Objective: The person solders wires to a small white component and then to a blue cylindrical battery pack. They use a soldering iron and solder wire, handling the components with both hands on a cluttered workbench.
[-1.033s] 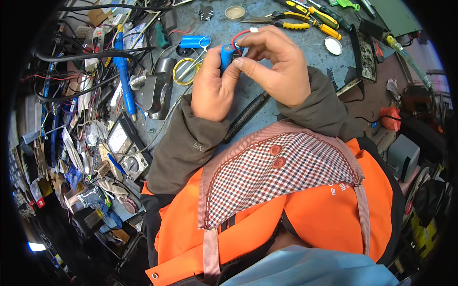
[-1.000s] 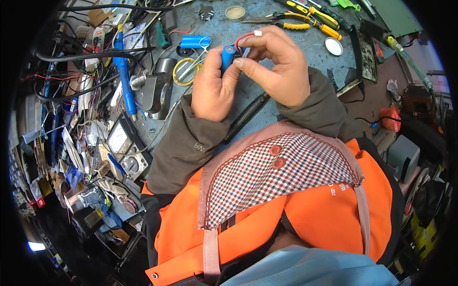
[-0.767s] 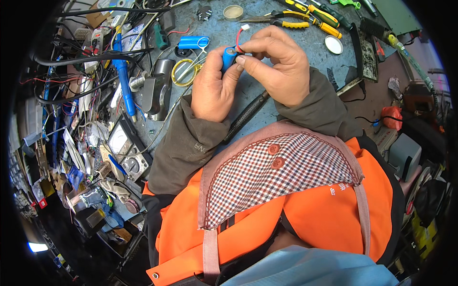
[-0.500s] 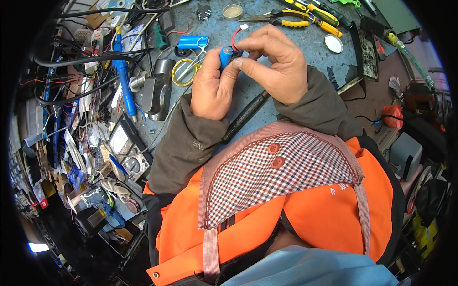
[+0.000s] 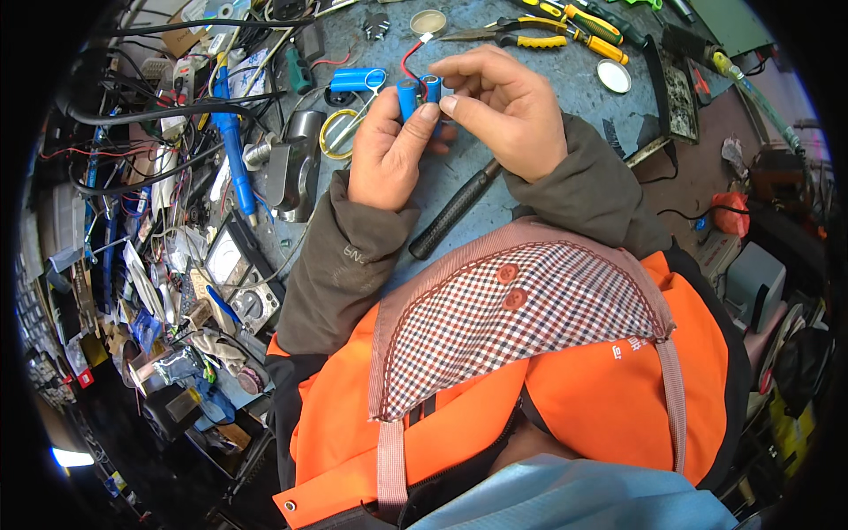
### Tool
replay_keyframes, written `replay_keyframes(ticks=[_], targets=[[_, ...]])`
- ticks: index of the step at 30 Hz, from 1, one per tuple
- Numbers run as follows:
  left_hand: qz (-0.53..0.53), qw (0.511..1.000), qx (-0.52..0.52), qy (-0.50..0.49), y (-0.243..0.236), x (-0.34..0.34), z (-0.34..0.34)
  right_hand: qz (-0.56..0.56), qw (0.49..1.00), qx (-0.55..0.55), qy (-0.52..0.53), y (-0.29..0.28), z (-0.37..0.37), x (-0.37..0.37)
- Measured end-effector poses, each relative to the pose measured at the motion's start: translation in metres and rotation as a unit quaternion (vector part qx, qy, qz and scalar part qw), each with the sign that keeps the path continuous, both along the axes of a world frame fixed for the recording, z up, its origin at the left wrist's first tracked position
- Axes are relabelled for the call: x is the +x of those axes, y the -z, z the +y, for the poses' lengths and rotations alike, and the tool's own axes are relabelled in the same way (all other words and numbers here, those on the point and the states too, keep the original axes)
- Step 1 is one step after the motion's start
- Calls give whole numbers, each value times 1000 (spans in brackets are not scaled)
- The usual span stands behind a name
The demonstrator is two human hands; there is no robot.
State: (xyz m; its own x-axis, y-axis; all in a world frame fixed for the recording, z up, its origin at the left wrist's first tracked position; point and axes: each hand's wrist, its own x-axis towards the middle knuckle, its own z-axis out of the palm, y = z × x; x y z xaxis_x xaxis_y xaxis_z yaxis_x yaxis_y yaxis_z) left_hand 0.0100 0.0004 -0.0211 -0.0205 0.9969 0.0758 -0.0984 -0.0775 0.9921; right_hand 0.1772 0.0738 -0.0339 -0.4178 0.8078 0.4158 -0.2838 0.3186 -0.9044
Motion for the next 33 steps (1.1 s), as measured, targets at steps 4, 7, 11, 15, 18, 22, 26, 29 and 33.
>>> replay_keyframes(ticks=[4, 7, 11, 15, 18, 22, 26, 29, 33], targets=[[-11, 999, -33, 27, 0, -3, 0, -13, 998, -48, -26, -7, -3, 0], [-36, 997, -57, 38, -2, -3, 0, -21, 997, -64, -33, -6, -2, 0], [-51, 995, -78, 45, -3, -4, 0, -27, 997, -60, -27, -3, -1, -1], [-53, 994, -84, 45, -3, -4, 0, -35, 997, -68, -31, -4, -2, 0], [-61, 994, -84, 46, -2, -5, 0, -34, 997, -64, -33, -2, -1, 0], [-67, 993, -79, 48, 0, -5, 0, -38, 997, -61, -29, -3, -1, -1], [-69, 993, -81, 49, -1, -4, 1, -35, 996, -73, -34, -4, -1, -1], [-69, 993, -84, 51, 1, -5, 1, -38, 996, -76, -32, -3, -1, -1], [-79, 992, -91, 47, -1, -5, 1, -38, 996, -71, -28, -2, -1, -1]])
